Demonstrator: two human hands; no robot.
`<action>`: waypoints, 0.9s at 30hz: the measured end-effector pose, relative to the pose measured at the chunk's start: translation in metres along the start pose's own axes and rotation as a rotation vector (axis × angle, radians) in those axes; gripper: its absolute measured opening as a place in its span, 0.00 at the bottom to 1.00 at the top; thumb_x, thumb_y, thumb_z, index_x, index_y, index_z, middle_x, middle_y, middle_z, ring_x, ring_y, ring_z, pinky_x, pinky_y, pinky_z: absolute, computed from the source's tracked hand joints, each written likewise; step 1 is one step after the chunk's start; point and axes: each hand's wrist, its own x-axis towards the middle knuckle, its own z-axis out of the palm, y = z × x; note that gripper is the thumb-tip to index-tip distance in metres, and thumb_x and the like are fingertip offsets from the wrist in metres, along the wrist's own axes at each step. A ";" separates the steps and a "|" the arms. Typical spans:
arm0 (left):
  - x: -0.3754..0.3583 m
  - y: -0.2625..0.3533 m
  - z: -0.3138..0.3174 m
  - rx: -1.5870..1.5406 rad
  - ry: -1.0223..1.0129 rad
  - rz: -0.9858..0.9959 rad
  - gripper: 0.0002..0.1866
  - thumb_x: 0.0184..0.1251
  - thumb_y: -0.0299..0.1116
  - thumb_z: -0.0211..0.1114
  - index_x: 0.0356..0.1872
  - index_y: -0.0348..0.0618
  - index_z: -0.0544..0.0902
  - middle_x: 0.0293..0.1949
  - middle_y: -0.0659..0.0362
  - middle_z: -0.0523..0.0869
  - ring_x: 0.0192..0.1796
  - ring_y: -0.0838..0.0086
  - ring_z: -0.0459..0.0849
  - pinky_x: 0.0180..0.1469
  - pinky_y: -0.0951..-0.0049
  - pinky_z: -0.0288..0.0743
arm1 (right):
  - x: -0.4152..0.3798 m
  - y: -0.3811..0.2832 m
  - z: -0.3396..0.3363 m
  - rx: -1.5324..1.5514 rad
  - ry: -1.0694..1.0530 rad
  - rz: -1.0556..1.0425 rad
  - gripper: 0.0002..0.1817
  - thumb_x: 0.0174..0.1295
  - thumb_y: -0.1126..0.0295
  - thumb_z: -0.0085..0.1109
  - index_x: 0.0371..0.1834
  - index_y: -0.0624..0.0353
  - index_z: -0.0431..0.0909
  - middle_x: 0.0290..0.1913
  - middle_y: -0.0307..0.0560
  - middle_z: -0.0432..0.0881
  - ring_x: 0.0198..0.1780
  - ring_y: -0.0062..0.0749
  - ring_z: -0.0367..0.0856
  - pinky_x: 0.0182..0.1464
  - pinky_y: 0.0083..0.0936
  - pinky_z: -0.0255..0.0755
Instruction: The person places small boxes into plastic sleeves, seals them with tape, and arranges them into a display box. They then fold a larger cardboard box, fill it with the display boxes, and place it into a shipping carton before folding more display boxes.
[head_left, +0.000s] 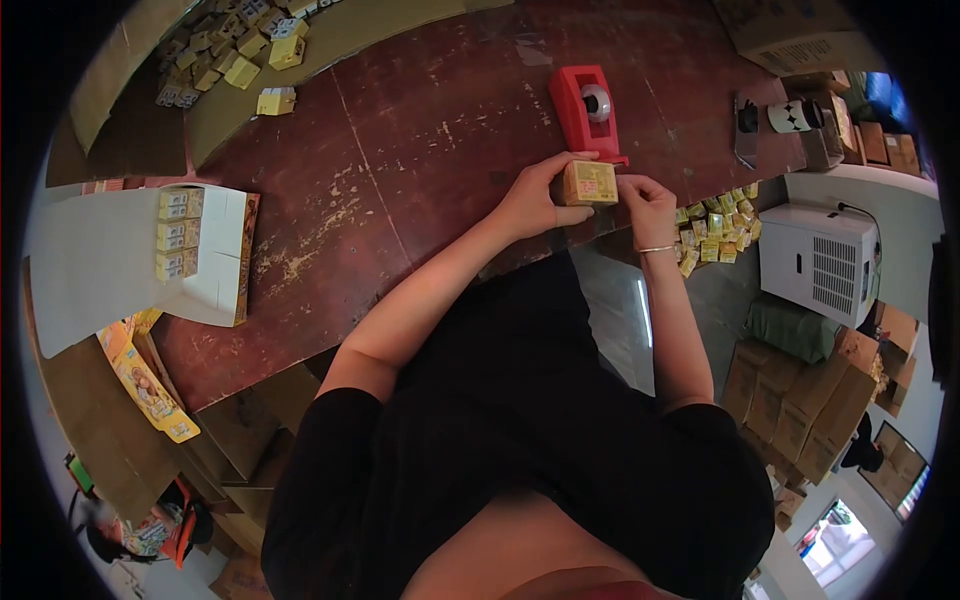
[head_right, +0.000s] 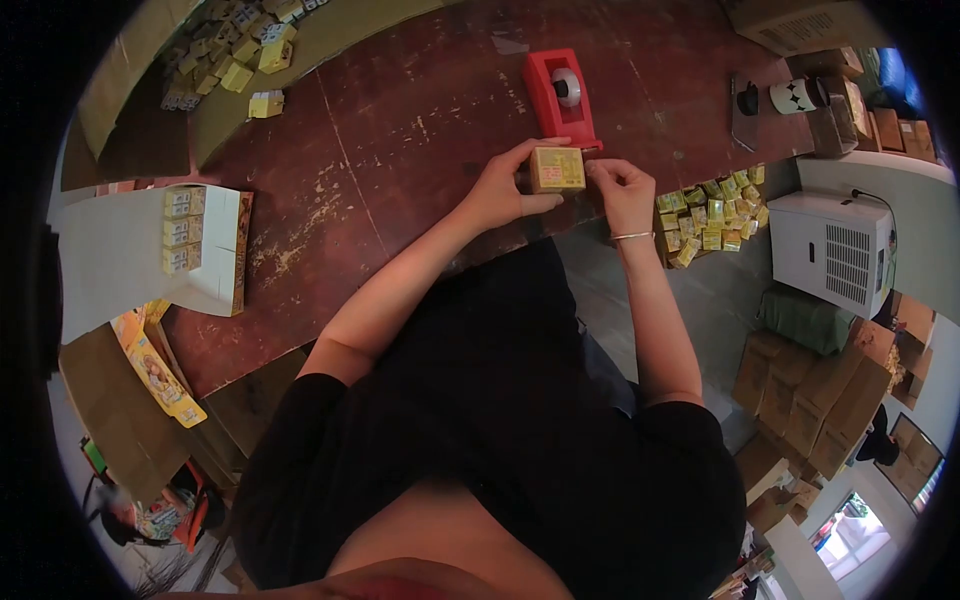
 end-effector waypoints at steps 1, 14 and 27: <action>-0.001 0.001 0.000 0.020 0.013 0.022 0.36 0.44 0.28 0.76 0.61 0.44 0.75 0.52 0.55 0.84 0.55 0.72 0.82 0.59 0.70 0.73 | -0.001 0.004 0.001 -0.052 0.020 0.066 0.05 0.60 0.76 0.65 0.36 0.67 0.86 0.33 0.38 0.83 0.34 0.15 0.76 0.38 0.13 0.69; -0.047 0.024 -0.045 0.750 0.431 0.420 0.29 0.43 0.28 0.74 0.54 0.47 0.79 0.54 0.58 0.82 0.57 0.59 0.78 0.56 0.63 0.76 | -0.024 -0.019 0.068 0.506 -0.494 0.563 0.08 0.63 0.71 0.64 0.41 0.63 0.83 0.32 0.35 0.81 0.24 0.09 0.67 0.22 0.10 0.55; -0.167 0.071 -0.091 -0.707 0.454 -0.136 0.27 0.66 0.50 0.64 0.59 0.44 0.73 0.53 0.57 0.80 0.57 0.69 0.78 0.55 0.65 0.75 | -0.035 -0.072 0.181 0.139 -0.904 -0.149 0.26 0.50 0.79 0.68 0.56 0.63 0.73 0.54 0.44 0.75 0.52 0.24 0.77 0.51 0.22 0.75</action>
